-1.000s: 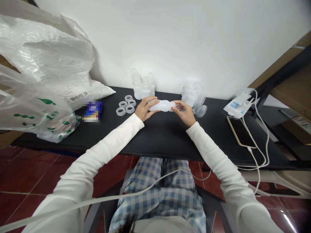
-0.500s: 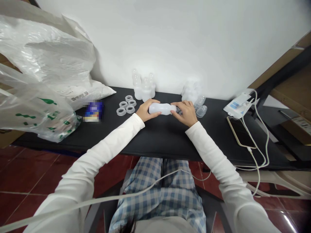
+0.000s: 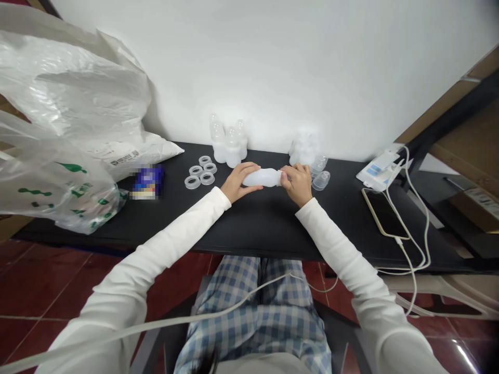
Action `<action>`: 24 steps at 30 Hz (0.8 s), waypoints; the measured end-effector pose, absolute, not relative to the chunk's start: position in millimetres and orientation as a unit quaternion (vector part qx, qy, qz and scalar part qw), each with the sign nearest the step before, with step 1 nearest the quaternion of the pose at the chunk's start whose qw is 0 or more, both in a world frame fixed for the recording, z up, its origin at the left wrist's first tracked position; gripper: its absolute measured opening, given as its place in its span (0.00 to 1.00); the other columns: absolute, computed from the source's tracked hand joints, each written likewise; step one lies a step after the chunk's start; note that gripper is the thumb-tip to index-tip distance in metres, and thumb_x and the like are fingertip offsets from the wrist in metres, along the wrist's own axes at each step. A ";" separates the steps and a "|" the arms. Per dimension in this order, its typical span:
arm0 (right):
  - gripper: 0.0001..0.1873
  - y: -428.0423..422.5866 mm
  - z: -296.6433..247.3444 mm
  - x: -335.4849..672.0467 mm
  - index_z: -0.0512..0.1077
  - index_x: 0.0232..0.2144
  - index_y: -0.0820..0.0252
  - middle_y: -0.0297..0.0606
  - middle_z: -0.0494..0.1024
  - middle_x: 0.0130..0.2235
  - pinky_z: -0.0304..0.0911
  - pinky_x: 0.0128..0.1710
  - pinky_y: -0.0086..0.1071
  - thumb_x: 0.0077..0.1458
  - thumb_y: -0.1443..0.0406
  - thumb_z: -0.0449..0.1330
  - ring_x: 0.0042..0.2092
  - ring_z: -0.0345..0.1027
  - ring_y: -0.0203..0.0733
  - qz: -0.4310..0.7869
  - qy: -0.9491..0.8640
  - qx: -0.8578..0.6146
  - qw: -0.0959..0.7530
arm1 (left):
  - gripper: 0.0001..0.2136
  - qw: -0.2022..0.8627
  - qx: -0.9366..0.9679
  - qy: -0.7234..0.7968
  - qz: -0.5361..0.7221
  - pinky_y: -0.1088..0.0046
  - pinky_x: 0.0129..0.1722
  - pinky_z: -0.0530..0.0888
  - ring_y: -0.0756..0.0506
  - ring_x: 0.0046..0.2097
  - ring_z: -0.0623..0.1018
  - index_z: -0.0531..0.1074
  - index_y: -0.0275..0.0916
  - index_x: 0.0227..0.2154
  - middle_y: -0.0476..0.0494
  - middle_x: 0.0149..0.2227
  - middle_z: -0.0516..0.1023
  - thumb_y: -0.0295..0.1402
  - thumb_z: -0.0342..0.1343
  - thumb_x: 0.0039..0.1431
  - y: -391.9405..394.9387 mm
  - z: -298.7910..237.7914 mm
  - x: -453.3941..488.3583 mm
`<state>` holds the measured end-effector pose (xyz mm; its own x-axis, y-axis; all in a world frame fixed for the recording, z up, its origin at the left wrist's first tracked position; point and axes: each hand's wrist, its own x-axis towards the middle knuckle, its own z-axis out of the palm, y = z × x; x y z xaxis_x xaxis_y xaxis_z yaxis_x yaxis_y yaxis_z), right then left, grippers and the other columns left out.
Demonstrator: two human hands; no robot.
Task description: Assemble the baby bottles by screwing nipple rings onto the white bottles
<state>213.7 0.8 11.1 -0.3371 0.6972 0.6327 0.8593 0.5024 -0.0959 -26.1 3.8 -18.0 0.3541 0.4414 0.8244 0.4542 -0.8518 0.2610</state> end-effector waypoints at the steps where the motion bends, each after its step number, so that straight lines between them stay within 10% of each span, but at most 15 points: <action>1: 0.22 0.7 11.8 213.9 0.76 0.33 0.57 0.37 0.78 0.29 0.50 0.42 0.40 0.68 0.57 0.45 0.37 0.64 0.45 -0.124 -0.806 -0.486 0.314 | 0.26 0.027 -0.823 -0.263 -0.502 0.56 0.56 0.75 0.40 0.55 0.77 0.67 0.42 0.57 0.36 0.53 0.76 0.44 0.64 0.57 4.4 -19.2 -26.0; 18: 0.21 19.7 24.5 264.7 0.69 0.42 0.65 0.59 0.71 0.46 0.60 0.45 0.51 0.67 0.54 0.45 0.48 0.66 0.59 -0.208 -0.558 -0.709 0.377 | 0.20 -0.169 -0.696 -0.455 -0.529 0.65 0.48 0.75 0.42 0.46 0.78 0.70 0.40 0.42 0.43 0.43 0.79 0.51 0.61 0.55 4.2 -13.4 -25.6; 24: 0.17 25.3 10.4 281.6 0.70 0.42 0.70 0.63 0.72 0.44 0.65 0.40 0.49 0.63 0.59 0.52 0.42 0.73 0.59 -0.146 -0.523 -0.797 0.264 | 0.22 -0.222 -0.649 -0.488 -0.539 0.71 0.38 0.75 0.47 0.39 0.76 0.69 0.40 0.38 0.45 0.39 0.78 0.57 0.52 0.59 18.4 -22.9 -29.0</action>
<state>281.6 25.3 10.4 0.4101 0.7564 0.5097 0.9111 -0.3136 -0.2677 -29.0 18.4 -22.9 -0.0588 0.8737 0.4830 0.3937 -0.4243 0.8154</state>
